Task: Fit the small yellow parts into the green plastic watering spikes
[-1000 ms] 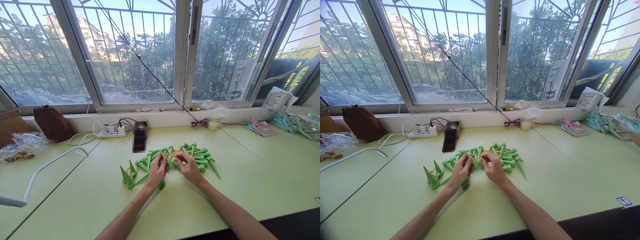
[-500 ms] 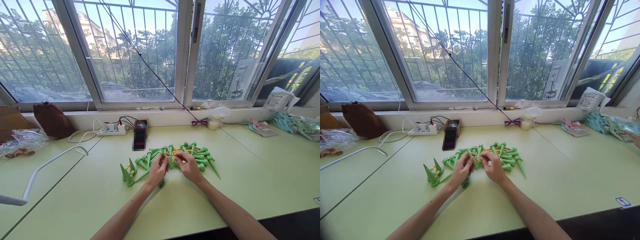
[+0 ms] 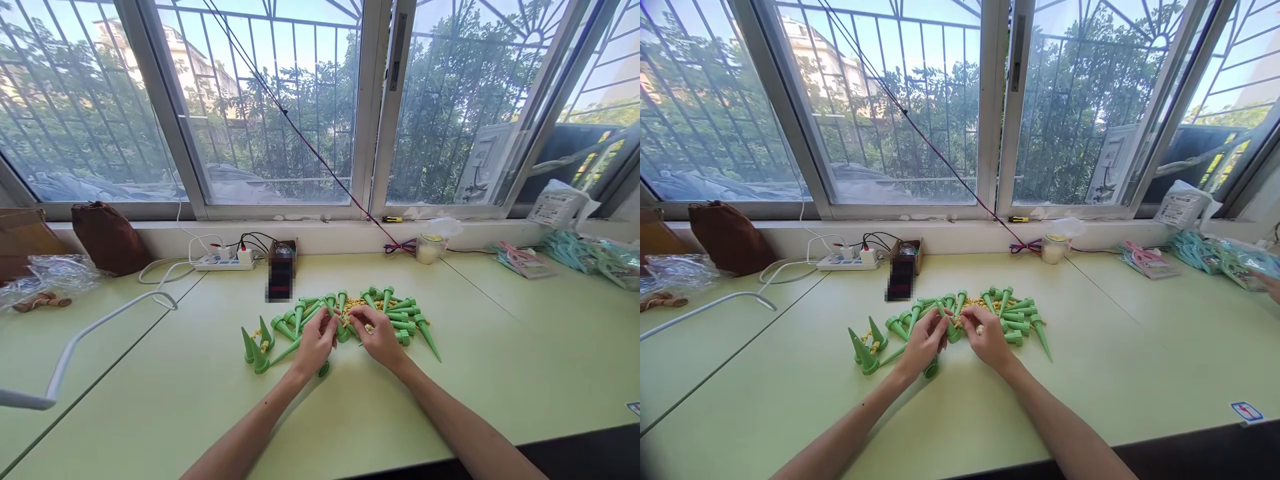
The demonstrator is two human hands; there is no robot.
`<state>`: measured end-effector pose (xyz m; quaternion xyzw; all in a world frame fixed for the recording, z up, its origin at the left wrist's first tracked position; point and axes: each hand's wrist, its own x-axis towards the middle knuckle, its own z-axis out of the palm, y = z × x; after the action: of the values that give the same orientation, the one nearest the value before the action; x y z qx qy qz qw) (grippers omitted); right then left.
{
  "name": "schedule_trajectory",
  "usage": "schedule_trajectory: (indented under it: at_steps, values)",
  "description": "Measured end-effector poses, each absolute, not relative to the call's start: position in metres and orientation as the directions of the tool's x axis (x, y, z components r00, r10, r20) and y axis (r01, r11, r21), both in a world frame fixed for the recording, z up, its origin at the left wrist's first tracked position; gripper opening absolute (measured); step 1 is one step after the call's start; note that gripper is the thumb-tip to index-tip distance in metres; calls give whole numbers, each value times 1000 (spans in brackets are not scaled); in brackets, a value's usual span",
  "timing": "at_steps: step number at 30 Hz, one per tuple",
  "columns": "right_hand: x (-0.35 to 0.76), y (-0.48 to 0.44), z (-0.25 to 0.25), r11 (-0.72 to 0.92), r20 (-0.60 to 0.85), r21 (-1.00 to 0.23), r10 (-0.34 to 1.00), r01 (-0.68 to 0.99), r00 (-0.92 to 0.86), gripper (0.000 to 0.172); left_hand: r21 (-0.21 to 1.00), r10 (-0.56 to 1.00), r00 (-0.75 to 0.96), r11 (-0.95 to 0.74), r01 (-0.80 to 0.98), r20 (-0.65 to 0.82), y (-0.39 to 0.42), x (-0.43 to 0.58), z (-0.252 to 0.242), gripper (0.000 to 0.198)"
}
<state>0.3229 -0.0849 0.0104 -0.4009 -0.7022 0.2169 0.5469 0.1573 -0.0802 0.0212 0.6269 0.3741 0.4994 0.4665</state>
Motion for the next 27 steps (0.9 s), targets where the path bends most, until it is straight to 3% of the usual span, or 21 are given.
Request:
schedule_trajectory:
  at_steps: [27]
  values:
    - [324,-87,13,546,536,-774,835,319,-127,30,941,924,212,-335,40,319,-80,158,19,27]
